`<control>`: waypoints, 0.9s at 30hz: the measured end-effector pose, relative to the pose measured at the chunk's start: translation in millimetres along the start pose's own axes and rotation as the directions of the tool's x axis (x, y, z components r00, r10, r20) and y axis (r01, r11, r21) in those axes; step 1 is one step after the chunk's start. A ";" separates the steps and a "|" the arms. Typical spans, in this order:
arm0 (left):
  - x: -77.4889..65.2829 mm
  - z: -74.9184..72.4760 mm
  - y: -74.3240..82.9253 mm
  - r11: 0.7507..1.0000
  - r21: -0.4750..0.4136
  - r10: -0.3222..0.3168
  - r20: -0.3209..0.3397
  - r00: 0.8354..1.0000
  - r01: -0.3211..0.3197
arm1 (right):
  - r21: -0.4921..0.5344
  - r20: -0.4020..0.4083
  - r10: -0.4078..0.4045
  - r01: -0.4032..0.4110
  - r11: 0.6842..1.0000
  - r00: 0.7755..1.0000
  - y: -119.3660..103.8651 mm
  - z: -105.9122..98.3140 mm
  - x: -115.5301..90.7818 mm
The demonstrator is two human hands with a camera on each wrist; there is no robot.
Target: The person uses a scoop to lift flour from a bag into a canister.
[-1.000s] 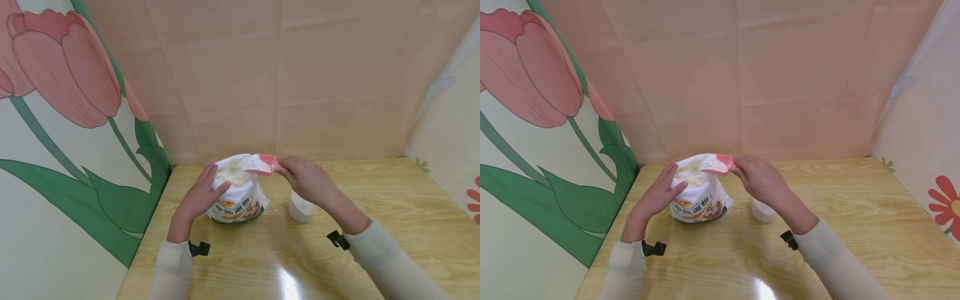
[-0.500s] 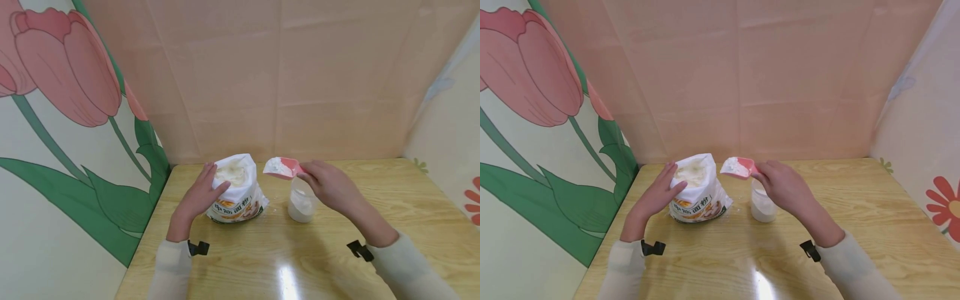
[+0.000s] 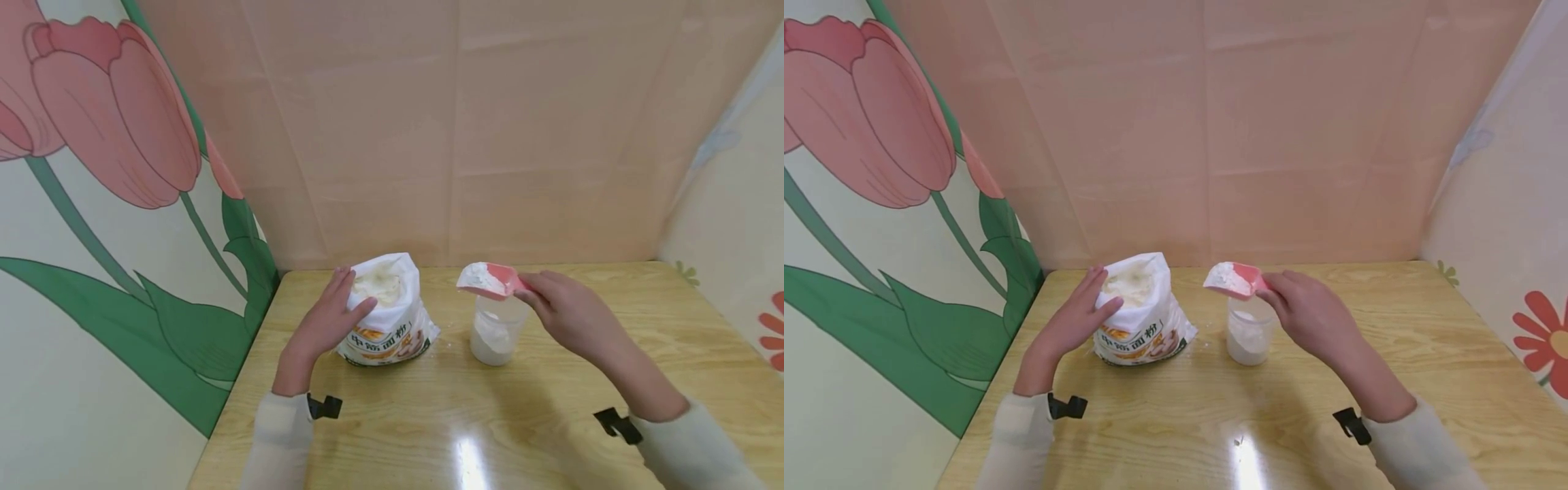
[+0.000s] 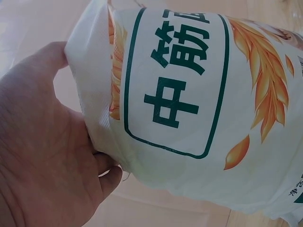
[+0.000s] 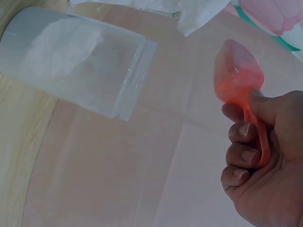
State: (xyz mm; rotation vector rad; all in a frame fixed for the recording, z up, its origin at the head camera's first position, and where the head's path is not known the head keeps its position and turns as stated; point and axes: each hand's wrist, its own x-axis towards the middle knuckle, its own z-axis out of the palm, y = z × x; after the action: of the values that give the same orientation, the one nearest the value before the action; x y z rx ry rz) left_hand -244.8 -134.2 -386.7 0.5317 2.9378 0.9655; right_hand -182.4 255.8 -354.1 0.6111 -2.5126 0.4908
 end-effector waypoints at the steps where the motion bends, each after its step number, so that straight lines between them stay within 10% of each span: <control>1: 0.1 0.1 -0.2 1.000 -0.001 -0.001 0.001 1.000 0.001 | 0.002 -0.001 0.002 -0.002 1.000 1.000 1.0 -0.7 -1.6; 27: 0.0 -0.3 0.7 1.000 -0.020 -0.003 -0.001 1.000 0.003 | -0.074 0.070 0.038 -0.033 0.997 0.997 34.1 -10.9 -25.6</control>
State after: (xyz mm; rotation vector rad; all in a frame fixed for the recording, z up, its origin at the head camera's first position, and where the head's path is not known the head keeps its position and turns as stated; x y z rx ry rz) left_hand -244.6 -133.9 -386.1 0.5257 2.9257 0.9938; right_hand -175.7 297.4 -366.8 0.5670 -2.6006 0.3945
